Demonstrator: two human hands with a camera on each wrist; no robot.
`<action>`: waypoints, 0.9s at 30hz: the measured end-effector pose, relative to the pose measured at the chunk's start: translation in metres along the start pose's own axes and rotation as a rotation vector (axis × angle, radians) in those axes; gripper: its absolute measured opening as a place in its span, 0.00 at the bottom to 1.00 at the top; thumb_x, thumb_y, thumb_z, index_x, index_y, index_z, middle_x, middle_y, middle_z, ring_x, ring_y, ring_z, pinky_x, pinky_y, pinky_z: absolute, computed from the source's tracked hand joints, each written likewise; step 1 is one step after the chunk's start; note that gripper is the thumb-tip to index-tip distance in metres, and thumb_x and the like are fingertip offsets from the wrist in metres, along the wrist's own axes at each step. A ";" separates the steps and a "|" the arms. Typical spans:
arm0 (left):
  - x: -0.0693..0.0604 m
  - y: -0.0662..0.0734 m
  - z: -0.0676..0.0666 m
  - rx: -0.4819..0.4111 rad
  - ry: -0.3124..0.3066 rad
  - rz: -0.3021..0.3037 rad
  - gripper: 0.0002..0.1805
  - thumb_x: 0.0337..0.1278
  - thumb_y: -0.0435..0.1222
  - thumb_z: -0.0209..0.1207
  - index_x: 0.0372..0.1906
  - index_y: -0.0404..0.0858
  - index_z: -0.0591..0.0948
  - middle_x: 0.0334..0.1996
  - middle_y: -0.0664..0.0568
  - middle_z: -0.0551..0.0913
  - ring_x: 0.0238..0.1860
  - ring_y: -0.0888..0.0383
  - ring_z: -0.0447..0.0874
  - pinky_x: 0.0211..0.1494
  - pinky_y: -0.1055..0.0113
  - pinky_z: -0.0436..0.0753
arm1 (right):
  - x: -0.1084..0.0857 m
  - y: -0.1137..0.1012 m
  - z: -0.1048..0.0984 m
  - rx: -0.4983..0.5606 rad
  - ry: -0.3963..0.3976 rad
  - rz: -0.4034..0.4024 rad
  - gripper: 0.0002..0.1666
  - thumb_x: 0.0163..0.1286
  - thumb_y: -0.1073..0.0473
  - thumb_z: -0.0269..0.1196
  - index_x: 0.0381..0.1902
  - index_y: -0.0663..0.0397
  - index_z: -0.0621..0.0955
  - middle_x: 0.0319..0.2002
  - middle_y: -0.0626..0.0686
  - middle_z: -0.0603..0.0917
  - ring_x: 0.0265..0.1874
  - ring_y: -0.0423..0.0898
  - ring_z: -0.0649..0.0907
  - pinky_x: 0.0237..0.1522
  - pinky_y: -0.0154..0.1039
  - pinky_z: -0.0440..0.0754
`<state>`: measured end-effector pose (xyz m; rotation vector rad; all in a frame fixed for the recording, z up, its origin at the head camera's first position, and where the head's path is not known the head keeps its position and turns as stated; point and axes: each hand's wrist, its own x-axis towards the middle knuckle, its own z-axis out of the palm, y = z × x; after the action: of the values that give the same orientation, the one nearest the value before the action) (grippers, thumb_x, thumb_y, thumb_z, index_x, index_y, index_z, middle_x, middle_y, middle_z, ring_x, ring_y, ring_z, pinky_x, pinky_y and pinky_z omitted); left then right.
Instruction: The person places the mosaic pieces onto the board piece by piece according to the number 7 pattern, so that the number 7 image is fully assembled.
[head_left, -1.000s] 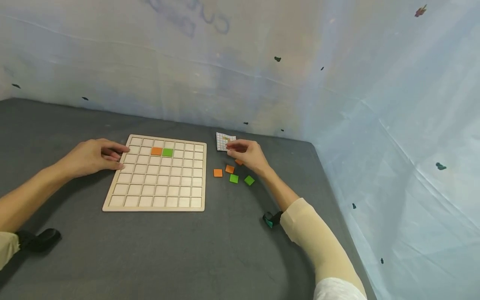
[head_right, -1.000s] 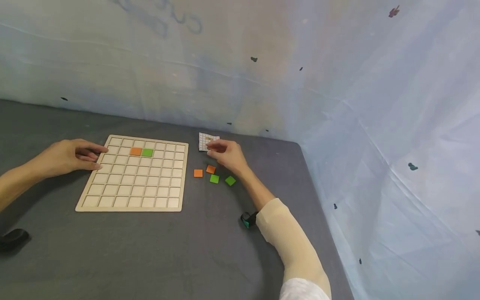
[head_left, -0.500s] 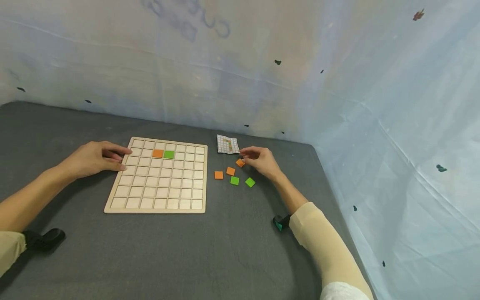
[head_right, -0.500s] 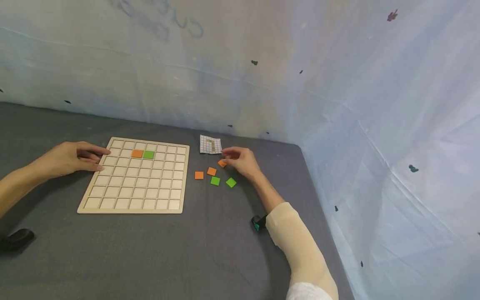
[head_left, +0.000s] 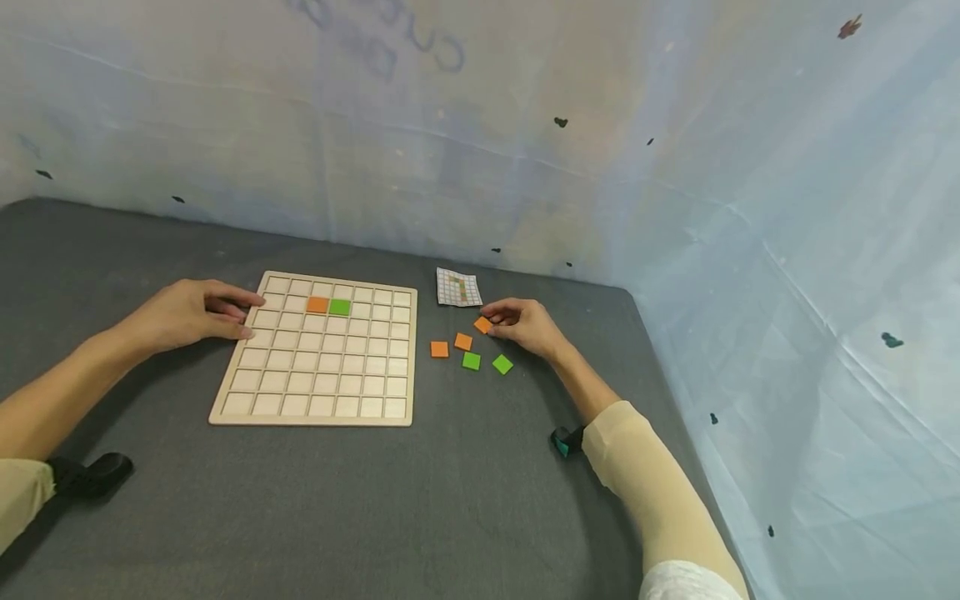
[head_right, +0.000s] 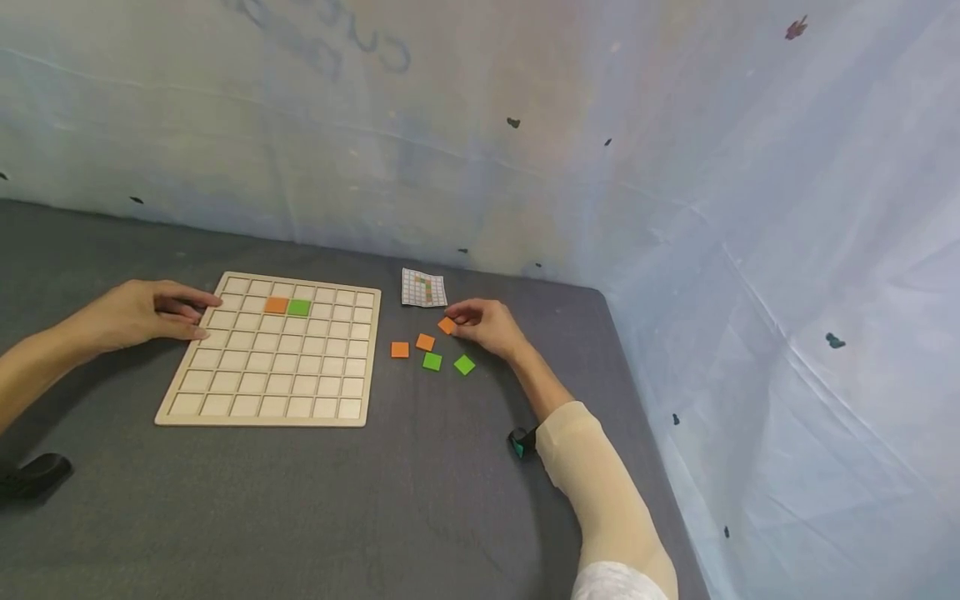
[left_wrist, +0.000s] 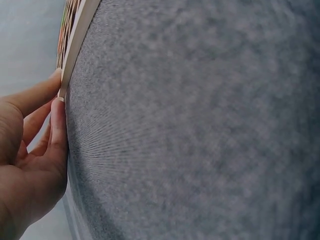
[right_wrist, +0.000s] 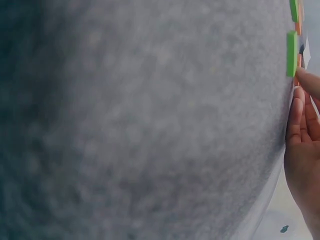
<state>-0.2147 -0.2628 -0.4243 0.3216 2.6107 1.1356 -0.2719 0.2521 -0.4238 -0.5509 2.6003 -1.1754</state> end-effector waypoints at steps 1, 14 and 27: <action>0.000 0.001 0.000 -0.002 0.002 0.000 0.36 0.56 0.49 0.70 0.67 0.37 0.76 0.58 0.38 0.78 0.41 0.80 0.73 0.42 0.71 0.80 | 0.000 0.000 -0.001 -0.017 -0.006 -0.005 0.21 0.65 0.64 0.70 0.57 0.55 0.83 0.51 0.54 0.84 0.47 0.49 0.82 0.49 0.41 0.81; 0.003 0.002 0.000 0.018 0.006 -0.009 0.35 0.57 0.50 0.70 0.67 0.38 0.76 0.58 0.39 0.79 0.44 0.75 0.75 0.43 0.69 0.79 | 0.002 0.003 0.004 -0.167 0.031 -0.021 0.15 0.65 0.57 0.71 0.49 0.50 0.86 0.43 0.49 0.82 0.41 0.44 0.81 0.44 0.39 0.80; 0.000 0.001 -0.001 0.024 -0.019 -0.011 0.36 0.57 0.51 0.69 0.68 0.38 0.75 0.59 0.38 0.78 0.50 0.59 0.78 0.44 0.67 0.79 | 0.004 0.000 0.011 -0.143 0.087 -0.013 0.13 0.65 0.56 0.71 0.47 0.52 0.85 0.40 0.50 0.82 0.37 0.45 0.80 0.41 0.40 0.79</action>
<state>-0.2153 -0.2631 -0.4226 0.3211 2.6085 1.0929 -0.2714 0.2431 -0.4317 -0.5571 2.7747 -1.0457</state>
